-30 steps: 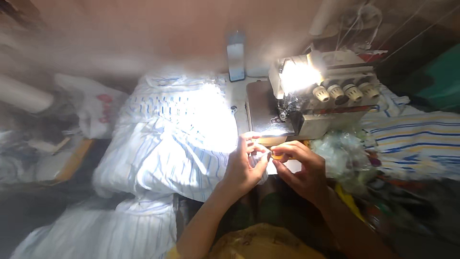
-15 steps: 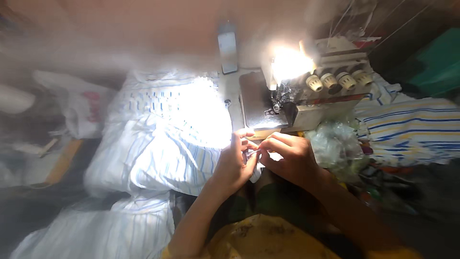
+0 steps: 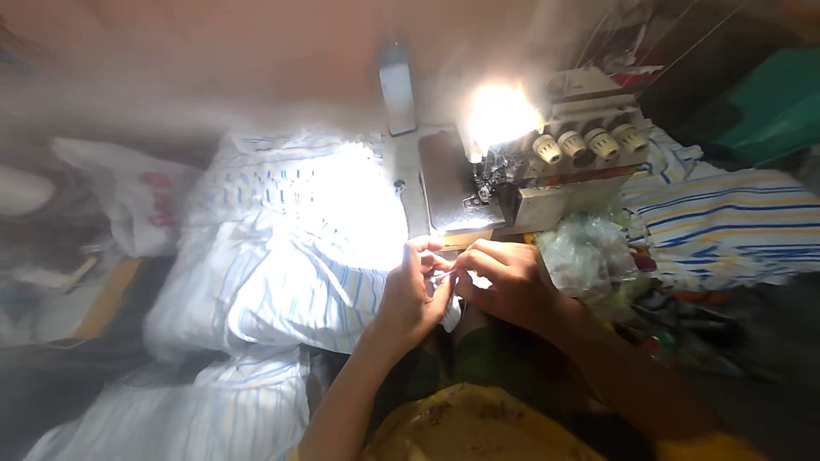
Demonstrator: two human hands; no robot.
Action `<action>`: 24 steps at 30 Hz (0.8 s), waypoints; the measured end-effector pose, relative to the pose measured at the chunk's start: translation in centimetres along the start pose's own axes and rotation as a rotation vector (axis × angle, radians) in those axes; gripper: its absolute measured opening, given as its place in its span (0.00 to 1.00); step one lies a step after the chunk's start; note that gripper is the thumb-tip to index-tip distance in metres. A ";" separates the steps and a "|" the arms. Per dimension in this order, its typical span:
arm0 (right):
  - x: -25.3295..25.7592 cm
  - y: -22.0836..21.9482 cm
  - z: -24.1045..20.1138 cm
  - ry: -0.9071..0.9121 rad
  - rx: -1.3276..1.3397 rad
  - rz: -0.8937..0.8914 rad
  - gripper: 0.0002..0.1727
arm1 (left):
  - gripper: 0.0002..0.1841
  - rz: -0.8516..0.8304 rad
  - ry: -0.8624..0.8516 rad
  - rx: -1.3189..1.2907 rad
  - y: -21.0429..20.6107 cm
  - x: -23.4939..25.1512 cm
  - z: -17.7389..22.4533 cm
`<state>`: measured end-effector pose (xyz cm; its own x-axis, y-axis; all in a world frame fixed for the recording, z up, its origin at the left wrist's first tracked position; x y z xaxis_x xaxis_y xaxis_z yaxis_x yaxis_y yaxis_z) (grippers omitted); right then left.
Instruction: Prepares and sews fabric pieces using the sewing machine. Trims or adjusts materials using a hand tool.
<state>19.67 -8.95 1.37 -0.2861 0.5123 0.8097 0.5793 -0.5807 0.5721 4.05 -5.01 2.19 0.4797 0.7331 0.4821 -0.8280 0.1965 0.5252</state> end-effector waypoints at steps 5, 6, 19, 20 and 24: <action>0.2 -0.3 -0.5 0.167 -0.104 -0.027 0.13 | 0.22 -0.063 0.007 -0.017 0.2 -0.5 -0.1; 0.1 -0.2 -0.1 0.177 -0.102 -0.024 0.13 | 0.22 -0.065 0.012 -0.033 0.3 -0.5 -0.2; 0.4 -0.6 0.4 0.050 0.021 -0.045 0.11 | 0.21 -0.032 0.064 -0.039 1.0 -0.5 -0.6; 0.4 -0.5 0.7 0.037 -0.002 -0.004 0.12 | 0.21 -0.018 0.068 -0.034 1.1 -0.5 -0.7; -0.8 -0.7 0.9 -0.205 0.255 0.016 0.12 | 0.22 0.076 0.123 -0.066 1.8 -0.2 -0.8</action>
<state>20.18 -8.36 0.21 -0.1307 0.6365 0.7601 0.7624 -0.4256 0.4874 2.20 -4.32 2.53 0.3786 0.8212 0.4269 -0.8799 0.1763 0.4412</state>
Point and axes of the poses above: each hand's wrist, its own x-axis towards the middle knuckle, its own y-axis out of the back of the hand, z = x × y, the point moved 3 cm from there along x, towards the middle knuckle, and after that the axes turned 7 degrees about y, right-handed, at the moved point
